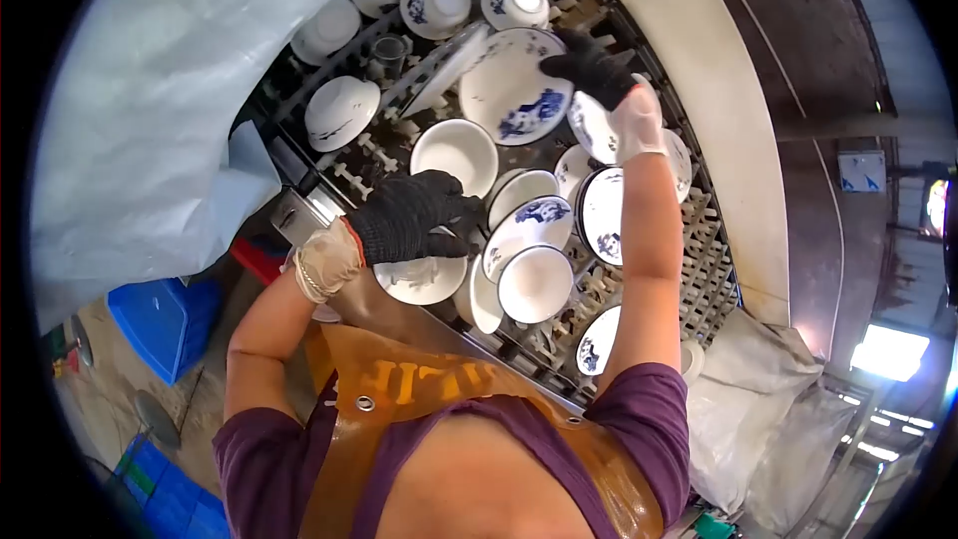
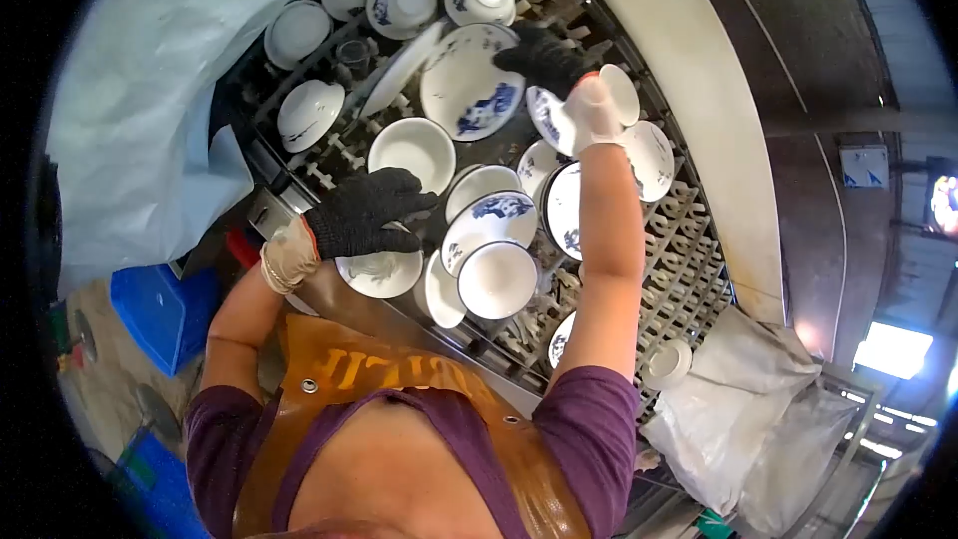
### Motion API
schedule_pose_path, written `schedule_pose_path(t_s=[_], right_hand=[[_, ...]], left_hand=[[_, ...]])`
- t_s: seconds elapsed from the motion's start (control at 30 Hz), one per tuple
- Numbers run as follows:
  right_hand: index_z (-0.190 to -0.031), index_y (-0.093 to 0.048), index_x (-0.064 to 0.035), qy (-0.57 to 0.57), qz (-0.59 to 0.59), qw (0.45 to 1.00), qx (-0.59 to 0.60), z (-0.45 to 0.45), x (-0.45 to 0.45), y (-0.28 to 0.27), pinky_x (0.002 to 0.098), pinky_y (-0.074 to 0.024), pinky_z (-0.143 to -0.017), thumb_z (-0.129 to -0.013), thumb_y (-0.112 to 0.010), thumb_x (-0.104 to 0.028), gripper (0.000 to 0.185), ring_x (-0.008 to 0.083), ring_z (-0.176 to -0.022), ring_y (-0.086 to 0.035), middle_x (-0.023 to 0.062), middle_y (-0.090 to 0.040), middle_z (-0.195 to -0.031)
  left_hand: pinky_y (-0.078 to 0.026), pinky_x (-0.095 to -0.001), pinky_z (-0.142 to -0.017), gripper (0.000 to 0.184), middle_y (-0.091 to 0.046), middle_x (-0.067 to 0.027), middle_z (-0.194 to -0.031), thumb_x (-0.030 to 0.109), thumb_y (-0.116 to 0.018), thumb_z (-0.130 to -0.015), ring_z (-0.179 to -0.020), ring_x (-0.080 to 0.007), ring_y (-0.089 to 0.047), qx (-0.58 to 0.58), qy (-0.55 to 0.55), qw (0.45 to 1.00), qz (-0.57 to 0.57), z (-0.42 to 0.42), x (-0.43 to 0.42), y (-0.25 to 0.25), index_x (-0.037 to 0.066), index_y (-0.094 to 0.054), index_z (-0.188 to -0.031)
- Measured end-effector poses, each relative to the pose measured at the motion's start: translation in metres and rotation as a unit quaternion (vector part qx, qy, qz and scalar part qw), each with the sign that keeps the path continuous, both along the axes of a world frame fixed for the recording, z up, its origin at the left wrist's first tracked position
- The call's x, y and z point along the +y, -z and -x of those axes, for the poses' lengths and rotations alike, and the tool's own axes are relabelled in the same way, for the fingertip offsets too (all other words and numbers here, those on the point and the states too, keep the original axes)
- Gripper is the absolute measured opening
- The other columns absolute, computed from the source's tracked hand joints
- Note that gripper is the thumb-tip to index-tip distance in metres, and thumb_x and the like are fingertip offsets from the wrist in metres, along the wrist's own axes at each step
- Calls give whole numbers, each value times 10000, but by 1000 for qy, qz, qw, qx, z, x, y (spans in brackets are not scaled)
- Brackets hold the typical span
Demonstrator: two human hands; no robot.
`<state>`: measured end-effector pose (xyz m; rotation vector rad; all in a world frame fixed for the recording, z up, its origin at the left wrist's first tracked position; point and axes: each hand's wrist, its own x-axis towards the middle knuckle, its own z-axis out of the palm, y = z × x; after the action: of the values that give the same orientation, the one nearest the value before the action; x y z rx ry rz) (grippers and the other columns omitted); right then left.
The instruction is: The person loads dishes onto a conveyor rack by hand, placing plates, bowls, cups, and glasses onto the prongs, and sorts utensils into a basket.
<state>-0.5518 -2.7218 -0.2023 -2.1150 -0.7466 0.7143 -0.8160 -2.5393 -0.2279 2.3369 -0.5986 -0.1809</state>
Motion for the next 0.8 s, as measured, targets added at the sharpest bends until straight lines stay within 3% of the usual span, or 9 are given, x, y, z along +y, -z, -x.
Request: schedule_pose_path(t_s=[0.13,0.27,0.3,0.33,0.43,0.5,0.6,0.67,0.8], right_hand=[[-1222,-469,-2,51,11,999,-5,3,-21,12,314,-437,-882,-740,-654,-74,522,223,-1048,-524,133,-587,-1102],[-1113,-496,-45,287,-135,941,120,-40,-59,-18,339,-526,-564,-798,-621,-177,364,222,-726,-614,101,-610,-885],[-1012,-511,-71,86,-80,957,-267,-139,-106,64,314,-485,-435,-820,-612,-282,303,192,-550,-578,73,-586,-767],[-936,-526,-67,352,-55,934,30,-68,-58,-21,297,-470,-434,-839,-593,-309,270,187,-535,-565,68,-573,-724],[-928,-566,-54,375,-236,892,91,-48,-44,-37,272,-452,-432,-848,-582,-299,258,165,-544,-569,67,-591,-735],[-1016,-572,19,250,-275,925,78,-58,-56,-17,342,-534,-581,-805,-636,-261,356,247,-638,-623,159,-611,-848],[-1051,-593,-59,161,14,987,-16,-80,-89,51,345,-520,-684,-760,-668,-282,374,241,-768,-642,121,-637,-916],[-1057,-610,-91,-81,97,894,-430,-38,-92,60,373,-492,-775,-724,-674,-313,406,297,-876,-618,118,-642,-965],[-1038,-626,-101,-202,248,911,-260,-27,-84,44,391,-454,-838,-712,-656,-334,402,320,-941,-586,135,-634,-985]], left_hand=[[-470,-406,-738,322,-610,-115,-957,295,-593,-807,-872,-291,-585,-1,-45,998,38,-6,-1,13,77,-602,-1043],[-473,-392,-794,277,-612,-137,-951,141,-636,-757,-886,-305,-590,-5,17,986,166,-11,20,11,73,-615,-1025],[-449,-391,-855,331,-602,-149,-988,149,-660,-728,-955,-306,-572,5,5,985,171,-10,21,12,68,-610,-1045],[-449,-391,-855,331,-602,-149,-988,149,-660,-728,-955,-306,-572,5,4,985,172,-11,19,12,68,-610,-1045],[-404,-406,-912,343,-573,-163,-1069,171,-678,-708,-1047,-310,-524,-102,-22,994,28,-15,16,23,74,-614,-1031],[-411,-399,-903,345,-575,-164,-1066,169,-677,-706,-1038,-306,-530,-86,-24,996,-8,-18,15,28,71,-607,-1030],[-437,-387,-865,342,-582,-162,-1044,159,-673,-708,-1015,-306,-539,-58,-63,996,26,-20,14,19,64,-594,-1026],[-489,-385,-766,331,-582,-152,-1029,141,-652,-742,-995,-313,-540,-250,-15,967,54,-23,21,24,40,-578,-1049],[-430,-371,-879,352,-506,-176,-1178,68,-535,-839,-1038,-291,-512,-230,-139,963,25,-16,23,34,22,-493,-1185]])
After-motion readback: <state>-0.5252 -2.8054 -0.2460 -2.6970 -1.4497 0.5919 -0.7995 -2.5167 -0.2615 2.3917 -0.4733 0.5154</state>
